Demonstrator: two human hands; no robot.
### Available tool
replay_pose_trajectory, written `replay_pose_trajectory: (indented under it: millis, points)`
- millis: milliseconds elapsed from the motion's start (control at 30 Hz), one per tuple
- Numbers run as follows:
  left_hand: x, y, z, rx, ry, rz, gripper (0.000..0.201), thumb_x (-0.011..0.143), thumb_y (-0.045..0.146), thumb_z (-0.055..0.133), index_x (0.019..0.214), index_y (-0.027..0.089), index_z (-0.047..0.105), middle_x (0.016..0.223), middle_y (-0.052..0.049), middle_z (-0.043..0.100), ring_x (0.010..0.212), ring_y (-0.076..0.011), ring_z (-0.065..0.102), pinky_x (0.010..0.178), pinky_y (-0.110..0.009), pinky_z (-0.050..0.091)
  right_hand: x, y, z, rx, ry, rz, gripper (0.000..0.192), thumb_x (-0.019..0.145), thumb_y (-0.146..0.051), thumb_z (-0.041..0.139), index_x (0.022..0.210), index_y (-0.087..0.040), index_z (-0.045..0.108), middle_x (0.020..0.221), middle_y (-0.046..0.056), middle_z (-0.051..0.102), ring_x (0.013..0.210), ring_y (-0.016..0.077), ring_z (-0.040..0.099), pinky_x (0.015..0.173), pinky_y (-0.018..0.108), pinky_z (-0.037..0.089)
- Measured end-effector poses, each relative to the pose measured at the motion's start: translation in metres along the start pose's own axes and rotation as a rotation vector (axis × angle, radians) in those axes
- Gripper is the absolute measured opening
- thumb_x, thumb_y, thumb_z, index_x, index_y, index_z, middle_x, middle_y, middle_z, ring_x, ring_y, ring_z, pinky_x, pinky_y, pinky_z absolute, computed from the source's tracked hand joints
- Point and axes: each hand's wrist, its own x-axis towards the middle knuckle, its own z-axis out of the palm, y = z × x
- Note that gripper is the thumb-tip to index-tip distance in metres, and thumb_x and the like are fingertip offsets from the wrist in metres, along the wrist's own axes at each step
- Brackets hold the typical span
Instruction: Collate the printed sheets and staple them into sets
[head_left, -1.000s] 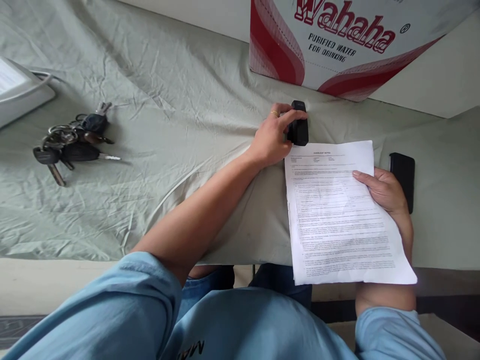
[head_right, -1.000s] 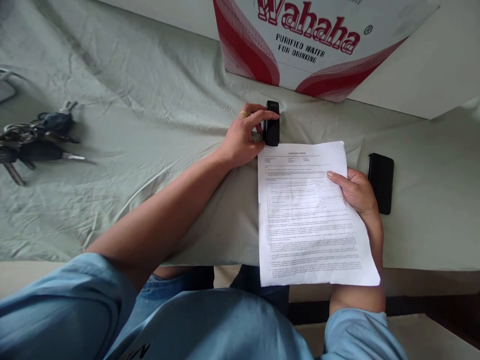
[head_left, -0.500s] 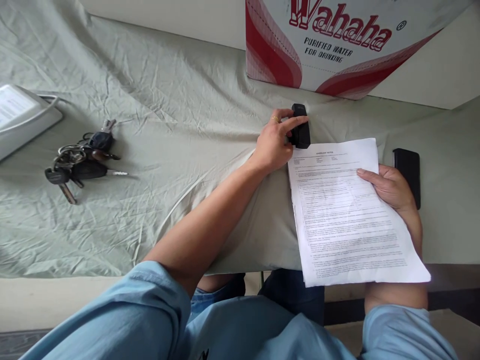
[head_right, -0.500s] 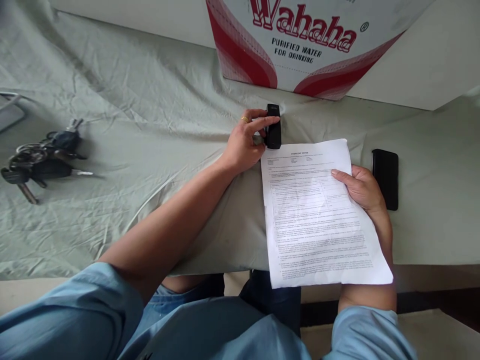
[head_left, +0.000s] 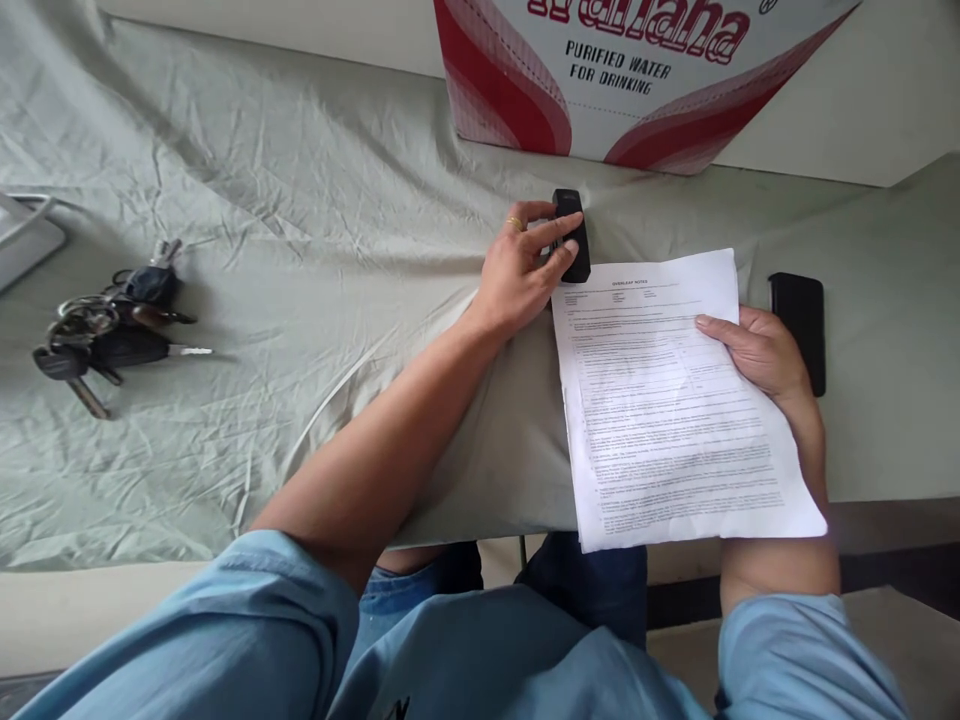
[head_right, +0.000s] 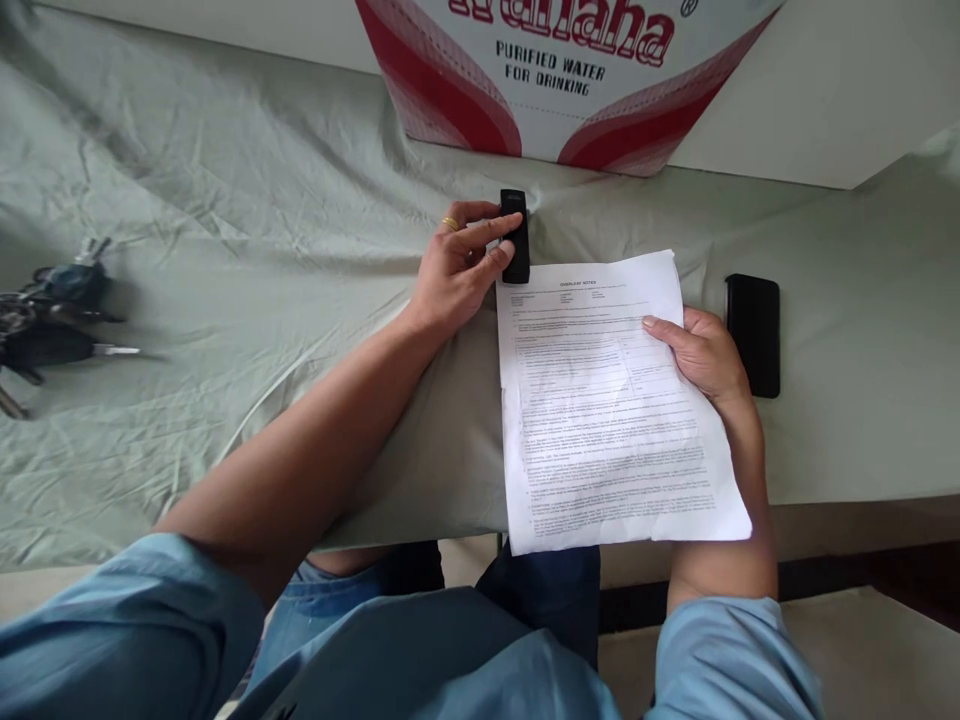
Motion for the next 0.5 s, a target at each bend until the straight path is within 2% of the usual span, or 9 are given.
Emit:
replay_pose_trajectory:
  millis: [67, 167, 300, 400, 500]
  points:
    - [-0.001, 0.003, 0.001, 0.004, 0.019, -0.005, 0.044, 0.115, 0.058, 0.083, 0.149, 0.033, 0.095, 0.164, -0.013, 0.079, 0.120, -0.0293, 0.086, 0.116, -0.050, 0.074, -0.001, 0.000, -0.001, 0.011, 0.002, -0.022, 0.049, 0.068, -0.058, 0.121, 0.097, -0.027, 0.098, 0.094, 0.004, 0.096, 0.090, 0.0313, 0.093, 0.081, 0.044, 0.080]
    - [-0.001, 0.009, 0.003, 0.015, 0.046, -0.011, 0.035, 0.110, 0.048, 0.088, 0.140, 0.034, 0.098, 0.160, -0.013, 0.083, 0.118, -0.0293, 0.084, 0.110, -0.048, 0.075, -0.002, -0.001, -0.002, 0.013, 0.008, -0.046, 0.046, 0.070, -0.058, 0.121, 0.097, -0.027, 0.098, 0.094, 0.003, 0.097, 0.087, 0.0299, 0.093, 0.083, 0.044, 0.082]
    - [-0.001, 0.013, 0.009, 0.027, 0.053, -0.045, 0.033, 0.107, 0.041, 0.088, 0.138, 0.035, 0.099, 0.153, -0.011, 0.084, 0.118, -0.0295, 0.084, 0.102, -0.045, 0.072, -0.002, 0.001, 0.006, 0.028, 0.015, -0.060, 0.060, 0.066, -0.066, 0.122, 0.099, -0.023, 0.096, 0.098, 0.006, 0.098, 0.091, 0.0331, 0.095, 0.095, 0.052, 0.084]
    - [0.000, 0.014, 0.013, 0.030, 0.080, -0.042, 0.035, 0.111, 0.049, 0.085, 0.140, 0.035, 0.098, 0.142, -0.011, 0.086, 0.115, -0.0295, 0.083, 0.097, -0.043, 0.068, -0.005, 0.004, 0.010, 0.047, 0.022, -0.101, 0.070, 0.064, -0.070, 0.123, 0.109, -0.022, 0.098, 0.108, 0.010, 0.099, 0.100, 0.0363, 0.097, 0.105, 0.057, 0.083]
    - [0.001, 0.014, 0.013, 0.028, 0.115, -0.039, 0.048, 0.114, 0.063, 0.084, 0.150, 0.032, 0.095, 0.129, -0.011, 0.087, 0.108, -0.0291, 0.082, 0.095, -0.043, 0.065, -0.008, 0.006, 0.006, 0.038, -0.002, -0.131, 0.073, 0.061, -0.064, 0.125, 0.116, -0.024, 0.099, 0.114, 0.010, 0.100, 0.103, 0.0374, 0.097, 0.104, 0.058, 0.083]
